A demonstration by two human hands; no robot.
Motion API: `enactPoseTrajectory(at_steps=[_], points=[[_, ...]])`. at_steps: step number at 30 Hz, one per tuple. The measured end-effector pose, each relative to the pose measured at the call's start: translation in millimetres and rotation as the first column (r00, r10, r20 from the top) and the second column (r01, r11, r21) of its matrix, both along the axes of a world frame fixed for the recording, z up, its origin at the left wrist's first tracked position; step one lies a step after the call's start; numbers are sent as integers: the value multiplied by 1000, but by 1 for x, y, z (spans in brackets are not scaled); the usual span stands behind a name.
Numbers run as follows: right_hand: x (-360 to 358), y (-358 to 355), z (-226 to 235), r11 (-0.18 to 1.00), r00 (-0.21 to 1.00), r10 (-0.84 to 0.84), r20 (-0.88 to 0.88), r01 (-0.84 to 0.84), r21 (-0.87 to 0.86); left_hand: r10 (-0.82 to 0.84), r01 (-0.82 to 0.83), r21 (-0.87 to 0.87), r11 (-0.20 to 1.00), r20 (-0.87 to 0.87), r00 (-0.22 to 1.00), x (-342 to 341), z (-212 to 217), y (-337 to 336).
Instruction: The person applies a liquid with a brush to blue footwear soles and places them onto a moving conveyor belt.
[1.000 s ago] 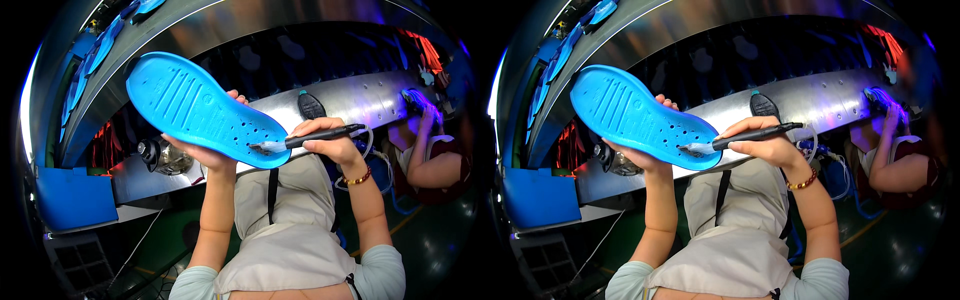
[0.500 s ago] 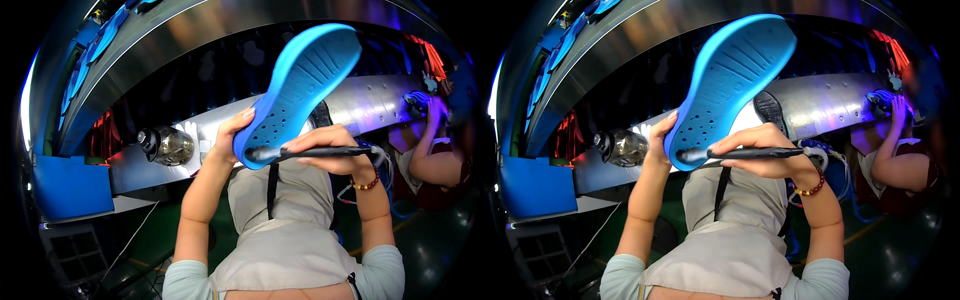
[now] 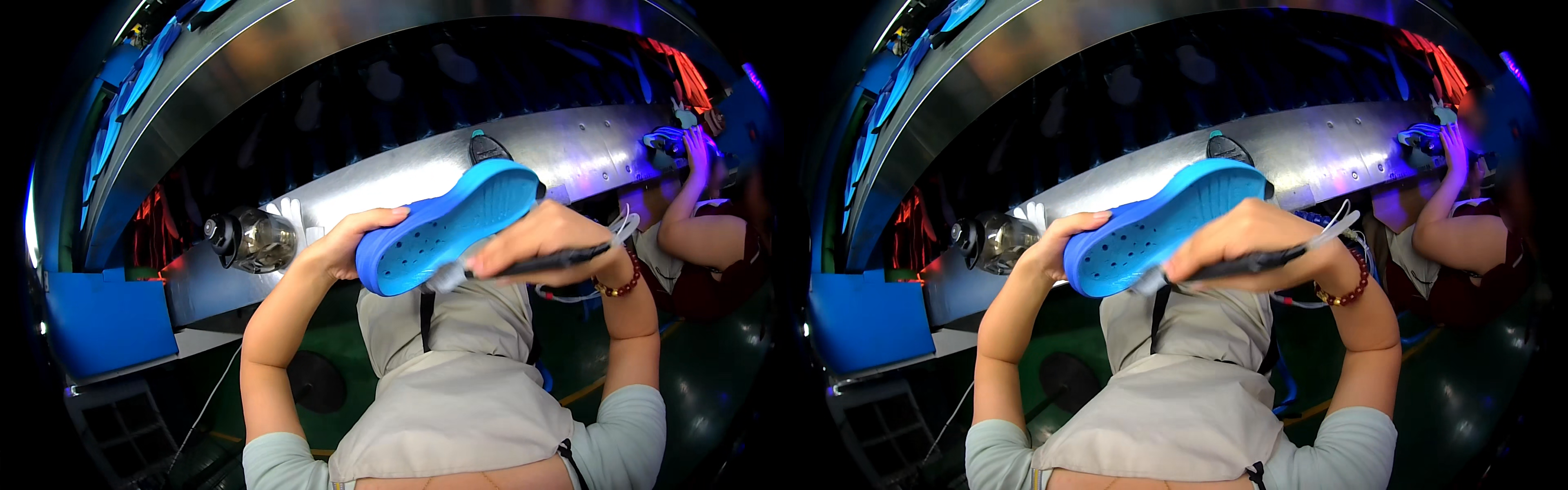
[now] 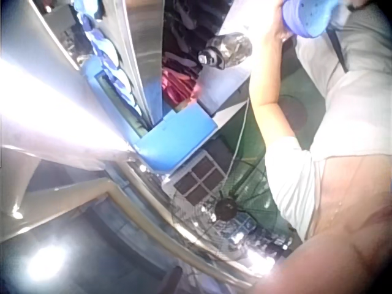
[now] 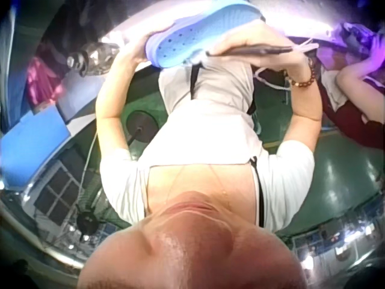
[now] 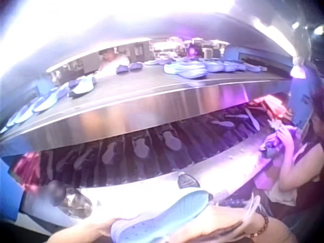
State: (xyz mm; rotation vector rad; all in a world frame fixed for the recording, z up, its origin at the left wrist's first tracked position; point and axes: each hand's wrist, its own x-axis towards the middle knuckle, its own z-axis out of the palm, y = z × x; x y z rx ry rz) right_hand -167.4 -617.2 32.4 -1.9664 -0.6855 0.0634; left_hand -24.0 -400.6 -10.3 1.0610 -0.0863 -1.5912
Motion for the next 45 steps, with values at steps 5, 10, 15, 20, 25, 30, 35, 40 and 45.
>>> enactPoseTrajectory(at_steps=[5,10,15,20,25,30,35,40,45], points=[[-5,-1,-7,992,999,-36,-35,32,-120,2,-5,22,1000,143,990,2,2,7],[4,-13,-25,968,971,-236,43,231,100,112,-112,-9,994,78,991,14,-20,22],[-5,-16,-22,985,990,-122,-73,130,111,209,-219,-174,960,-72,975,20,-32,37],[6,-13,-32,888,904,-355,-239,406,215,344,-353,-252,901,-81,935,26,-34,46],[-12,0,-9,956,980,-200,-7,196,217,315,-410,-439,799,-275,908,36,-16,39],[6,22,-35,817,871,-426,-246,487,309,304,-469,-626,623,-359,882,8,-52,-21],[35,25,-52,726,774,-588,-234,633,269,517,-574,-355,738,-248,819,-15,-58,-40],[8,53,-35,918,863,-291,412,374,-134,611,-658,-419,625,-263,747,-6,-50,-33],[7,33,-18,948,943,-315,110,307,89,583,-648,-483,588,-302,754,-8,-46,-27]])
